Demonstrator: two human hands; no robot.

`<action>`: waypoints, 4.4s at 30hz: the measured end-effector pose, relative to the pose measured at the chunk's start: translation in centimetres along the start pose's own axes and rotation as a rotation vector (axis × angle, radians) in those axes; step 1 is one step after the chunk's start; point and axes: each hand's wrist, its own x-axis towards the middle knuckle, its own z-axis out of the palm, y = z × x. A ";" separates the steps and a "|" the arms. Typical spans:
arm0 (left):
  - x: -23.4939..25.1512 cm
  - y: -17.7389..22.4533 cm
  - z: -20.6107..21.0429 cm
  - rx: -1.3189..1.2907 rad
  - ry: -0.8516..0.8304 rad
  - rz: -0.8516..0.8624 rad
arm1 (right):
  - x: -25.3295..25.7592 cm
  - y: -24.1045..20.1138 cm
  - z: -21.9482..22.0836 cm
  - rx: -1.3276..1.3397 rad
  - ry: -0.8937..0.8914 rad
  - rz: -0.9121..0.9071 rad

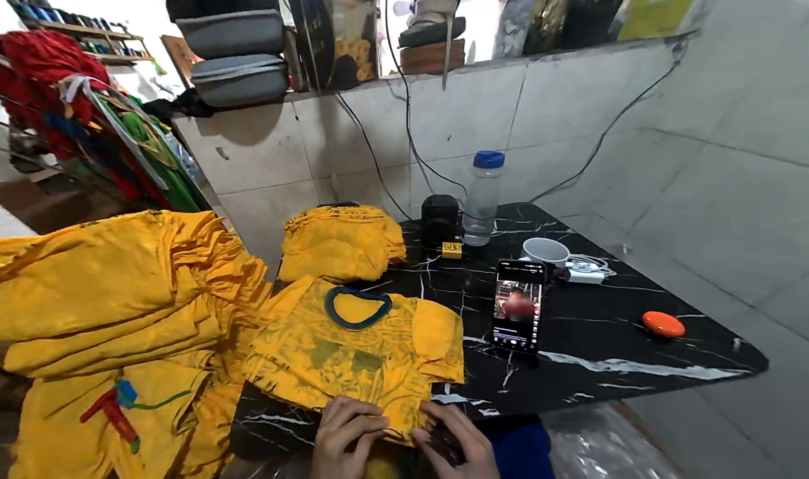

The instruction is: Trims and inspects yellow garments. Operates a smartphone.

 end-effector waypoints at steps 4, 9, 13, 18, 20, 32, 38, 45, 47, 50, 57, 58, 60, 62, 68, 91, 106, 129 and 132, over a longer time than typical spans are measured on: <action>1.2 1.1 -2.3 0.036 -0.011 0.044 | -0.1 0.3 1.5 0.114 -0.040 0.082; 1.9 3.1 -2.4 -0.022 0.120 0.052 | -1.3 -0.1 1.9 0.172 -0.089 0.114; 2.0 6.1 -0.1 -0.424 0.097 -0.265 | -1.1 -0.7 0.7 0.210 -0.047 0.152; 2.3 7.7 1.6 -0.547 0.259 -0.354 | -0.2 -2.4 -1.1 0.242 0.049 0.062; 2.3 8.2 1.6 -0.520 0.280 -0.351 | 0.3 -2.9 -1.1 0.308 -0.048 0.100; 0.8 8.4 1.5 -0.484 0.253 -0.286 | -0.2 -3.8 0.2 0.442 -0.223 0.189; 0.5 8.3 2.6 -0.412 0.196 -0.235 | 0.6 -3.6 -0.6 0.481 -0.248 0.360; 0.8 8.5 2.3 -0.373 0.218 -0.278 | -0.1 -3.8 -0.1 0.449 -0.165 0.219; 1.0 8.6 2.1 -0.374 0.224 -0.277 | -0.3 -3.8 -0.4 0.366 -0.216 0.211; 1.0 8.6 2.2 -0.377 0.199 -0.231 | -0.2 -3.5 -0.4 0.240 -0.181 0.170; 0.9 8.2 2.6 -0.331 0.214 -0.173 | -0.1 -4.2 -0.2 0.342 -0.074 0.194; 0.9 8.0 2.6 -0.314 0.222 -0.159 | -0.2 -4.3 -0.2 0.338 -0.090 0.188; 0.9 7.8 2.5 -0.278 0.225 -0.135 | -0.4 -4.1 -0.3 0.311 -0.122 0.167; 1.0 8.0 2.5 -0.252 0.206 -0.119 | -0.3 -3.9 -0.4 0.264 -0.141 0.144; 1.4 8.4 2.4 -0.235 0.141 -0.099 | -0.1 -3.5 -0.2 0.239 -0.083 0.151; 1.6 6.7 1.6 -0.394 0.128 -0.180 | 0.5 -2.3 -2.9 -0.078 -0.182 -0.102; 1.2 6.3 1.3 -0.512 0.069 -0.170 | 0.6 -3.0 -0.9 -0.197 -0.123 -0.199; 2.1 7.2 -2.0 -0.249 -0.184 -0.197 | 1.9 -2.8 -0.8 0.555 -0.144 0.286; 1.7 7.6 0.2 -0.125 0.004 -0.183 | 1.7 -2.9 -1.1 0.720 -0.198 0.438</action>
